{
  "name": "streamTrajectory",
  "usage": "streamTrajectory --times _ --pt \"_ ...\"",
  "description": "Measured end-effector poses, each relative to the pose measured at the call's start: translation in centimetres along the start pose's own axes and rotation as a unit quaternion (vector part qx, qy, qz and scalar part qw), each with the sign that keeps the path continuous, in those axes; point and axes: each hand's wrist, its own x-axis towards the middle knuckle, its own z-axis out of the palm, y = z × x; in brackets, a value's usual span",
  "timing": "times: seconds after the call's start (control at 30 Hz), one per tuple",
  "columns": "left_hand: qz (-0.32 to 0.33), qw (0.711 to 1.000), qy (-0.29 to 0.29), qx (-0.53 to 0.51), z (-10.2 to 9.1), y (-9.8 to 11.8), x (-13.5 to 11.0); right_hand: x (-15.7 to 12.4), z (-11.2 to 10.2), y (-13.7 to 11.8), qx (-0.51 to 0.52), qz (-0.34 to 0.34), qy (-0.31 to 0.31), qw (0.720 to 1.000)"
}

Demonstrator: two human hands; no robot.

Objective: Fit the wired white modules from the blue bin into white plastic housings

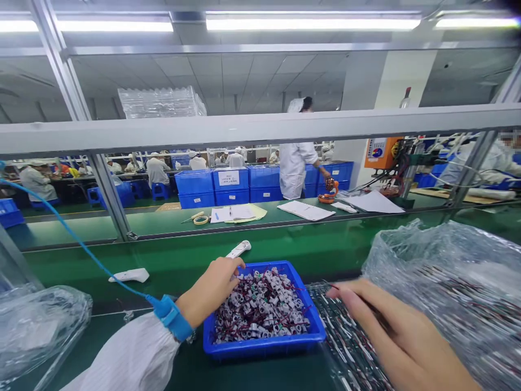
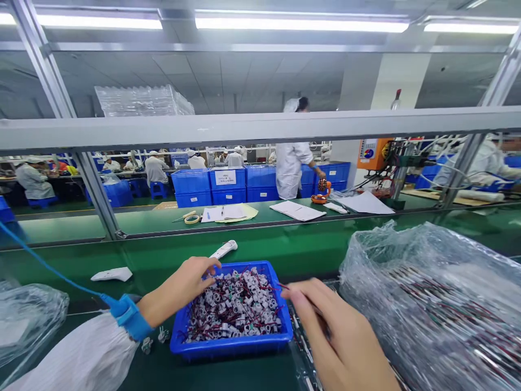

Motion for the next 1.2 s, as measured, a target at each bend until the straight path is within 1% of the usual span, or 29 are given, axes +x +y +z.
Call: streamTrajectory --times 0.07,0.13,0.2,0.27,0.33,0.4,0.5,0.53,0.57,0.63,0.7,0.77,0.83,0.9,0.97,1.07,1.13,1.2 --pt "-0.004 0.998 0.038 -0.051 -0.5 0.6 -1.2 2.9 0.0 -2.9 0.013 -0.021 -0.063 0.998" --pt "-0.012 0.991 0.078 -0.112 -1.0 1.3 -2.3 4.4 0.7 -4.6 0.022 -0.029 -0.096 0.995" --pt "-0.027 0.976 0.111 -0.187 -1.4 2.0 -3.3 4.9 2.0 -5.2 0.026 -0.032 -0.107 0.993" --pt "-0.045 0.953 0.13 -0.27 -1.5 2.6 -3.9 4.8 3.4 -5.2 0.017 -0.045 -0.119 0.992" --pt "-0.06 0.929 0.133 -0.34 -1.5 3.2 -4.1 4.5 4.8 -5.1 0.001 -0.066 -0.134 0.989" --pt "-0.069 0.9 0.128 -0.41 -1.3 3.7 -4.2 4.4 5.9 -4.9 -0.011 -0.081 -0.132 0.988" --pt "-0.069 0.838 0.104 -0.531 -1.1 4.1 -4.3 4.5 7.1 -4.5 -0.02 -0.084 -0.105 0.991" --pt "-0.068 0.819 0.092 -0.562 -1.1 4.2 -4.4 4.6 7.3 -4.4 -0.021 -0.084 -0.105 0.991" --pt "-0.068 0.806 0.082 -0.582 -1.1 4.2 -4.5 4.7 7.5 -4.2 -0.021 -0.083 -0.111 0.99" --pt "-0.072 0.804 0.078 -0.586 -1.0 4.0 -4.7 5.0 7.6 -4.1 -0.022 -0.084 -0.119 0.989" --pt "-0.068 0.82 0.097 -0.561 -0.8 3.9 -4.7 5.1 7.7 -4.0 -0.027 -0.092 -0.118 0.988" --pt "-0.047 0.842 0.123 -0.524 -0.7 3.7 -4.5 5.2 7.8 -4.1 -0.039 -0.105 -0.103 0.988" --pt "-0.026 0.853 0.14 -0.502 -0.7 3.6 -4.3 5.2 7.9 -4.1 -0.053 -0.12 -0.081 0.988" --pt "-0.023 0.854 0.148 -0.498 -0.7 3.6 -4.1 5.2 8.0 -4.1 -0.065 -0.127 -0.055 0.988" --pt "-0.031 0.855 0.146 -0.497 -0.7 3.5 -4.0 5.2 8.2 -3.9 -0.07 -0.123 -0.045 0.989" --pt "-0.036 0.857 0.141 -0.495 -0.8 3.4 -4.0 5.1 8.5 -3.8 -0.072 -0.117 -0.05 0.989" --pt "-0.026 0.856 0.141 -0.497 -0.7 3.4 -3.9 5.0 8.7 -3.9 -0.063 -0.115 -0.052 0.99" --pt "-0.013 0.852 0.141 -0.504 -0.7 3.4 -3.9 4.8 8.9 -4.0 -0.036 -0.1 -0.072 0.992"
